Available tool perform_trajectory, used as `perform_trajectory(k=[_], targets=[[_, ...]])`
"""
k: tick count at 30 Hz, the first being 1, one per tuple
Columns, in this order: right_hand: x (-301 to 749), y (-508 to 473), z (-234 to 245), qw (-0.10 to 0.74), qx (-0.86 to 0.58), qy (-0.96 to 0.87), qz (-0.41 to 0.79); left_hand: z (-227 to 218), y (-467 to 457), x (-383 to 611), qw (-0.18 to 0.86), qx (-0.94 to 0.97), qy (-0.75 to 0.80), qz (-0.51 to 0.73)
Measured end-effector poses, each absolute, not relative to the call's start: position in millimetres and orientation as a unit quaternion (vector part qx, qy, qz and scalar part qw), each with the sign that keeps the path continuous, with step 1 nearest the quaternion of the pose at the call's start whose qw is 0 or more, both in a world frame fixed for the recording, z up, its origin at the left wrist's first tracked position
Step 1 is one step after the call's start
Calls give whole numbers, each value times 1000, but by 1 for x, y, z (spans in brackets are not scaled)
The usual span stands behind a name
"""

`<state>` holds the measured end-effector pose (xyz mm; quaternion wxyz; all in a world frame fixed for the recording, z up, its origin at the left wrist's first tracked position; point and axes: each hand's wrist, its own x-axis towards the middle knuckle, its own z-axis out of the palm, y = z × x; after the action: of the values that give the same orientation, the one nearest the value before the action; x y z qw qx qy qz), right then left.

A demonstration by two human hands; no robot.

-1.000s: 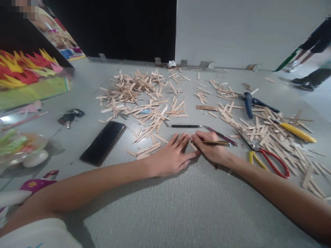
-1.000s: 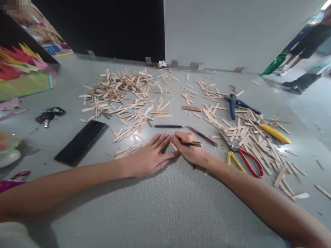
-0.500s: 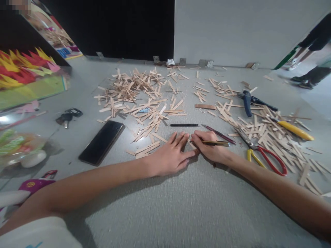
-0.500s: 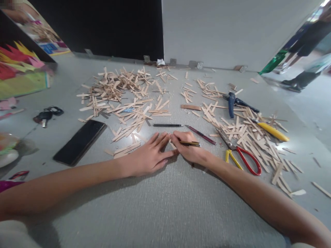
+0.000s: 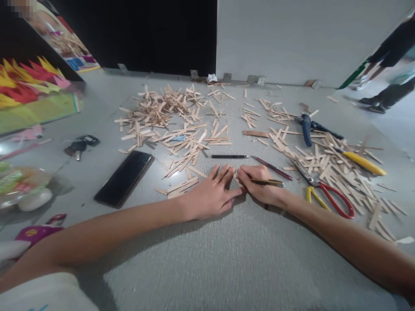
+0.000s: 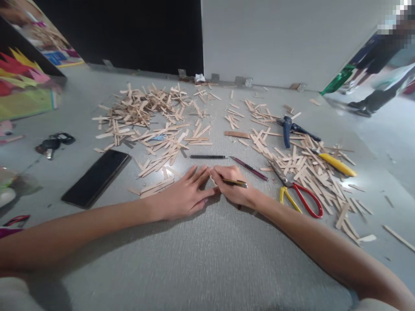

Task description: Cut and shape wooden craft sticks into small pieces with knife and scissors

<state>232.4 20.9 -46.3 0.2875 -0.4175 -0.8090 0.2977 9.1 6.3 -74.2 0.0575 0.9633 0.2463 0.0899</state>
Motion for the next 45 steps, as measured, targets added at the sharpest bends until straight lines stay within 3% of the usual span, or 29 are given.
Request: perform_trajectory(k=[12,45], targets=[[235,17,-52,359,-490,-736,300,-82,2,1,109,957,233,135],[232,22,-51,312,-463,-777,291,-84,8,-2,108,957,231,135]])
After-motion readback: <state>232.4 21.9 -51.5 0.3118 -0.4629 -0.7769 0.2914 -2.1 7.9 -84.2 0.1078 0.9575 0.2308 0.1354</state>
